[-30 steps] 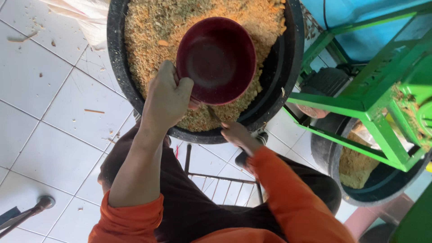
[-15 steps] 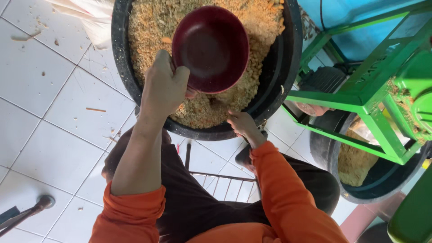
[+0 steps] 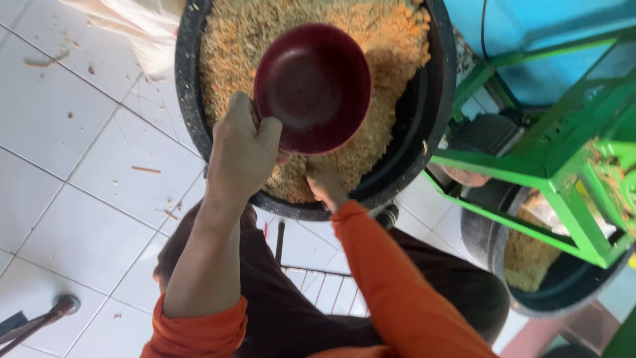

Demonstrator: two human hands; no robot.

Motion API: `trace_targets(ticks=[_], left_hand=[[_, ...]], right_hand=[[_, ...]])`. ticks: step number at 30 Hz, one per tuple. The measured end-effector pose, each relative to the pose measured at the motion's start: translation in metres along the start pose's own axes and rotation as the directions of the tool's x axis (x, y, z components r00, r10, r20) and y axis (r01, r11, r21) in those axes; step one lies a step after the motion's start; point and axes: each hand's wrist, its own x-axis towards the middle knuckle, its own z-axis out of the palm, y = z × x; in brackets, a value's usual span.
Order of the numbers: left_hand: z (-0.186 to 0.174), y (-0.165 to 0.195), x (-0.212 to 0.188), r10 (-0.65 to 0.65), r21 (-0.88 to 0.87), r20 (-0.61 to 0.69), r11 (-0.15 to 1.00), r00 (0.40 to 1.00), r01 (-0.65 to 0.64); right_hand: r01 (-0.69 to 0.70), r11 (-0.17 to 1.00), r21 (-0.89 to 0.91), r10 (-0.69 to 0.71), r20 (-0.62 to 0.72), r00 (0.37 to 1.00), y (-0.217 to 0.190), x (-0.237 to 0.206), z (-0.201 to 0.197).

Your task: The person sits on the floor operating a green grinding machine, feeding peanuts into the hopper and using a scoop to move freshly ground material from the discharge tray into a large black basin. They use a red bowl to scoop and transfer ground material and stir the accumulated flour in the basin.

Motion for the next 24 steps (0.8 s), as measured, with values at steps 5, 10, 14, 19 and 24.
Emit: trace_targets(ticks=[5,10,14,19,24], left_hand=[[-0.002,-0.001,0.004,0.004,-0.034,0.003,0.999,1.000,-0.004],[-0.003,-0.001,0.006,-0.009,-0.023,0.006,1.000,1.000,0.009],[-0.001,-0.002,0.008,0.045,-0.064,0.017,0.997,0.999,-0.044],[0.000,-0.006,0.007,0.040,-0.054,0.010,0.998,0.999,-0.039],[-0.002,-0.007,0.007,0.054,-0.034,-0.001,0.998,0.999,-0.054]], right_hand=[[0.070,0.995,0.075,-0.063,-0.101,0.993,0.001,0.011,0.009],[-0.273,0.939,0.209,0.288,-0.048,0.956,0.008,-0.012,-0.031],[-0.184,0.942,0.282,0.209,-0.061,0.976,0.004,-0.032,-0.078],[-0.222,0.924,0.312,0.269,-0.116,0.956,0.016,-0.059,-0.107],[-0.293,0.937,0.190,0.262,0.172,0.950,0.030,-0.028,-0.053]])
